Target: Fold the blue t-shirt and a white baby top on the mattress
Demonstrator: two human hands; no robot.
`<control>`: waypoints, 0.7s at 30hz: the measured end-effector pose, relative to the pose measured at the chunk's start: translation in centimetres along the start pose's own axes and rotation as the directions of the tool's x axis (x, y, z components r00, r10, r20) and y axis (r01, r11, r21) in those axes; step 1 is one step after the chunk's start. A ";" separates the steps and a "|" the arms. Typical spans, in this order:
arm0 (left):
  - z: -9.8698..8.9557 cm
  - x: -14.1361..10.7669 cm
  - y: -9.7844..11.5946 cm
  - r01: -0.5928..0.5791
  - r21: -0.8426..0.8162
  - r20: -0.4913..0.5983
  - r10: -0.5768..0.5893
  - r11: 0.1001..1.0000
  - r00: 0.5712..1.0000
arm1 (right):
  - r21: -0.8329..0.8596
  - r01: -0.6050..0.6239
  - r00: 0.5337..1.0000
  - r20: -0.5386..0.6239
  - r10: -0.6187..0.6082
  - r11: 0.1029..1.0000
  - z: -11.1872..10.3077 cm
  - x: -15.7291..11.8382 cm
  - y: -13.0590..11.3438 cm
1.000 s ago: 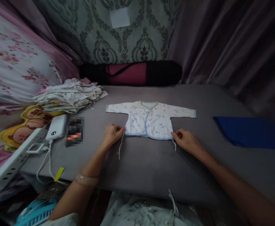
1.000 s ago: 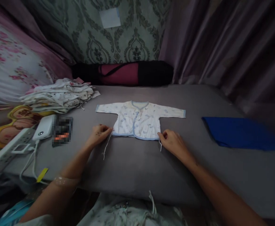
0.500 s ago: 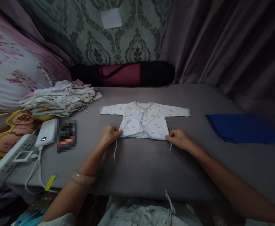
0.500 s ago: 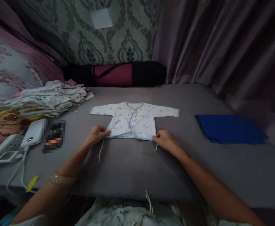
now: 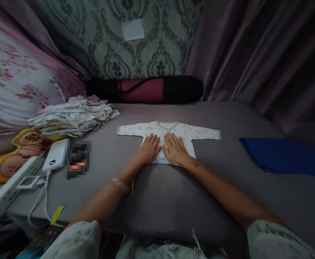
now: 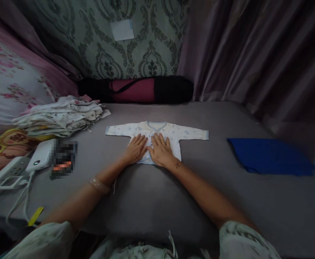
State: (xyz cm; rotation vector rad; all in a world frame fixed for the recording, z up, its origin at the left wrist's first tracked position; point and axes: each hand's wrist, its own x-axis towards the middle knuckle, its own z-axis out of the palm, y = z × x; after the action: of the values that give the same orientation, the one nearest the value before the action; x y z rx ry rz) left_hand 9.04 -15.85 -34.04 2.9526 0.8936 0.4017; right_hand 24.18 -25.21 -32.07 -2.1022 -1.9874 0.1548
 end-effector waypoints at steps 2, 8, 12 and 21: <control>0.9 0.3 0.0 0.038 0.021 0.059 -0.039 0.999 0.997 | -0.025 0.003 1.000 0.016 -0.002 1.000 0.7 0.3 -0.7; 0.5 -0.6 -1.2 0.008 -0.099 0.059 -0.002 0.995 0.998 | -0.062 0.002 1.000 0.001 -0.002 0.998 1.1 -0.1 -0.7; -1.9 -4.0 -1.7 0.088 -0.136 -0.039 -0.094 0.987 0.995 | -0.052 0.010 1.000 0.000 -0.011 0.999 1.0 -0.1 -0.7; -6.3 -11.2 -2.2 0.408 -0.250 0.153 -0.380 0.878 0.912 | 0.217 -0.032 0.994 0.112 0.007 0.976 -1.5 -0.3 0.1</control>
State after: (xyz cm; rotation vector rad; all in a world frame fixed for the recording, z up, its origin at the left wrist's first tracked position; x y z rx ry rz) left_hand -2.75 -20.50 -30.80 2.4316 1.2731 0.3225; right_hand 24.58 -25.65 -30.64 -2.0122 -1.9112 0.4813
